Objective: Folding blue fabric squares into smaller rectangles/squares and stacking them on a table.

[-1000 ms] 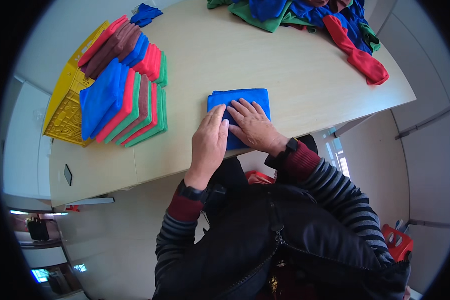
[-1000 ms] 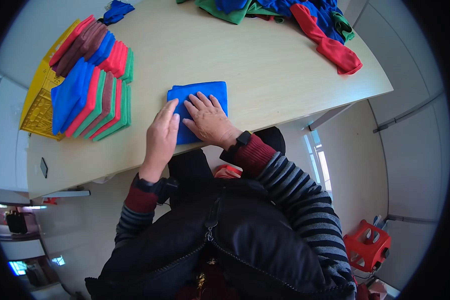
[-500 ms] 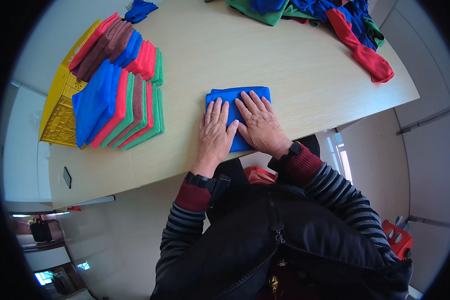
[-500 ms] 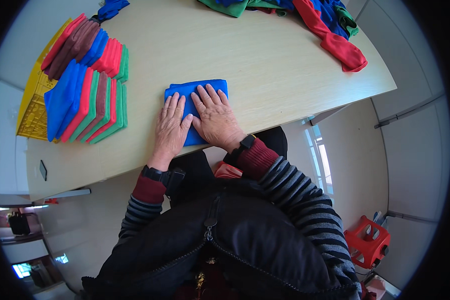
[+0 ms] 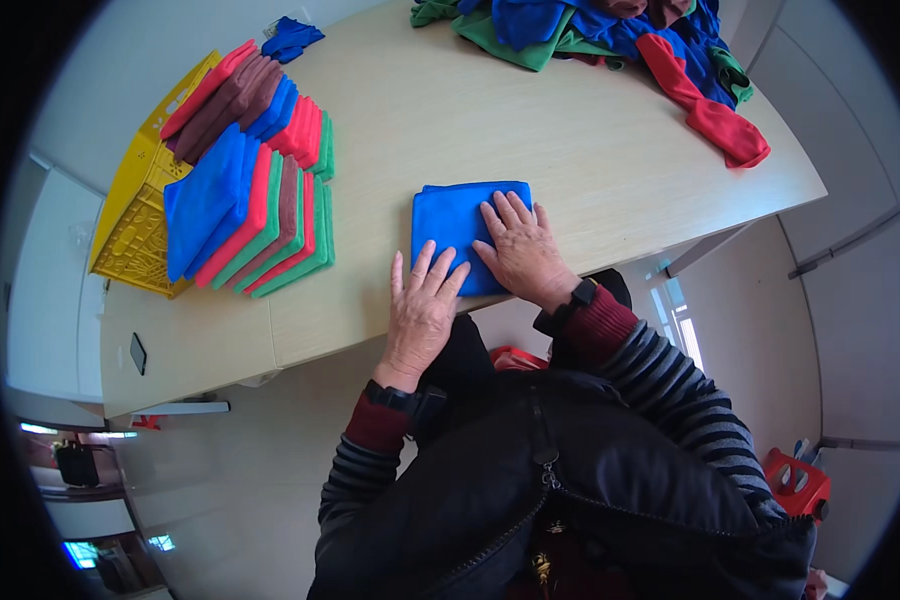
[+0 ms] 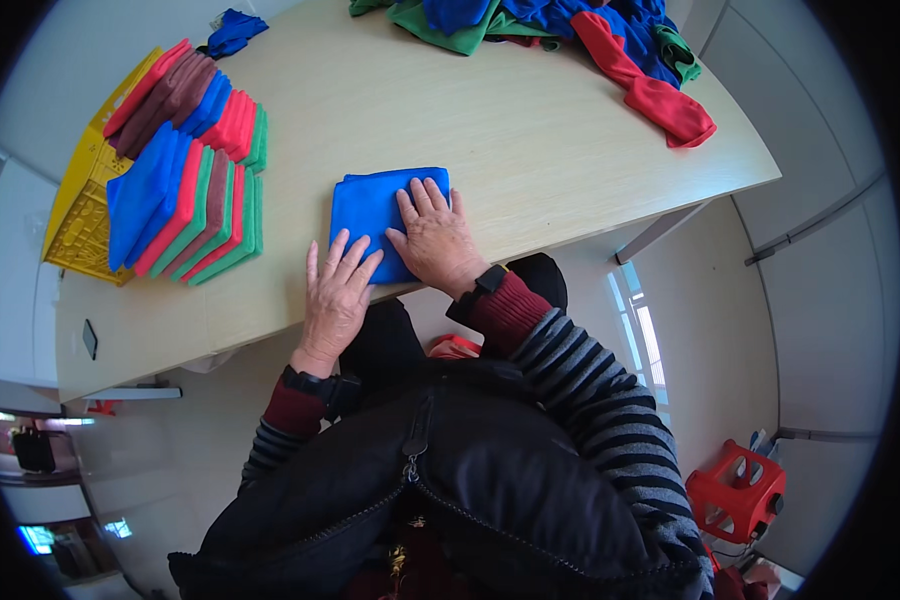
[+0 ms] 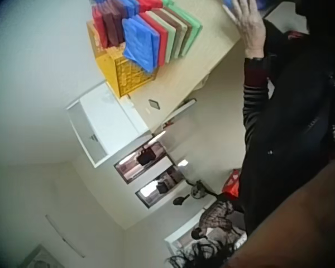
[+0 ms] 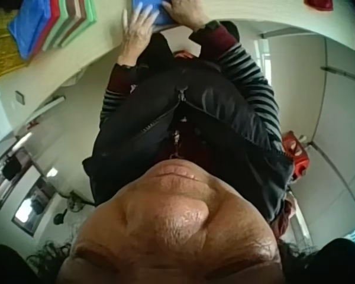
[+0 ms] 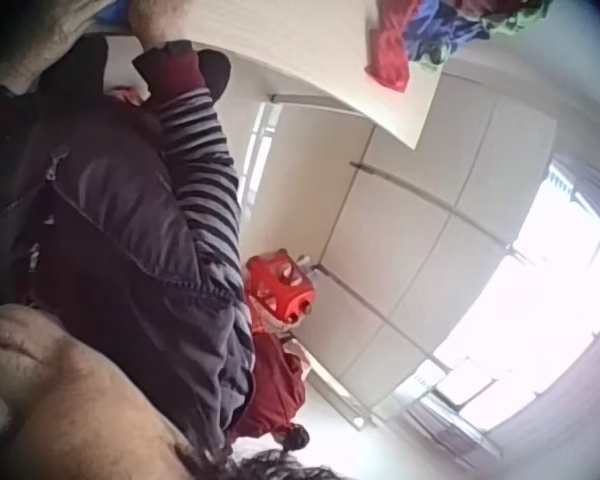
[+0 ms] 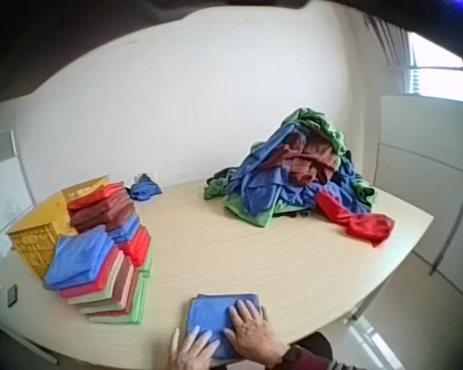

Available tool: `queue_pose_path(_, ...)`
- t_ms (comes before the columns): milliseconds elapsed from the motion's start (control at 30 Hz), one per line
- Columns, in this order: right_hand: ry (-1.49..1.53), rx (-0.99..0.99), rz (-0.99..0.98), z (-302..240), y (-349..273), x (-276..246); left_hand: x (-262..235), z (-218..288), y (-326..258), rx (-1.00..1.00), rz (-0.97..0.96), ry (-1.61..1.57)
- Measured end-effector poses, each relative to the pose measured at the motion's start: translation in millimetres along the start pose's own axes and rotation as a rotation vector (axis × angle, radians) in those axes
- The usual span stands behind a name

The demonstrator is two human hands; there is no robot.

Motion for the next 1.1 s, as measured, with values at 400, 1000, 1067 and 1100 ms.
queue_pose_path(400,0.005,-0.045,-0.583,-37.2,-0.9,-73.3,0.0,-78.4,11.4,-0.233,0.152,0.089)
queue_pose_path(1000,0.1,-0.217,-0.063,-18.0,45.6,26.0,40.3,-49.4,12.9,-0.428,-0.116,0.067)
queue_pose_path(1067,0.07,-0.196,-0.051,-7.6,43.0,23.0,40.2,-47.1,13.0,-0.43,-0.118,0.06)
queue_pose_path(1100,0.063,-0.156,-0.068,-0.7,42.5,21.6,39.8,-45.8,13.8,-0.43,-0.114,0.055)
Point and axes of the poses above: each hand's wrist, its own y-axis towards the middle knuckle, its own x-axis out of the palm, z = x × y, the point moved 5 cm from there along y, towards the middle knuckle, and after that the axes turned 7 degrees about z, right-handed, at the moved point
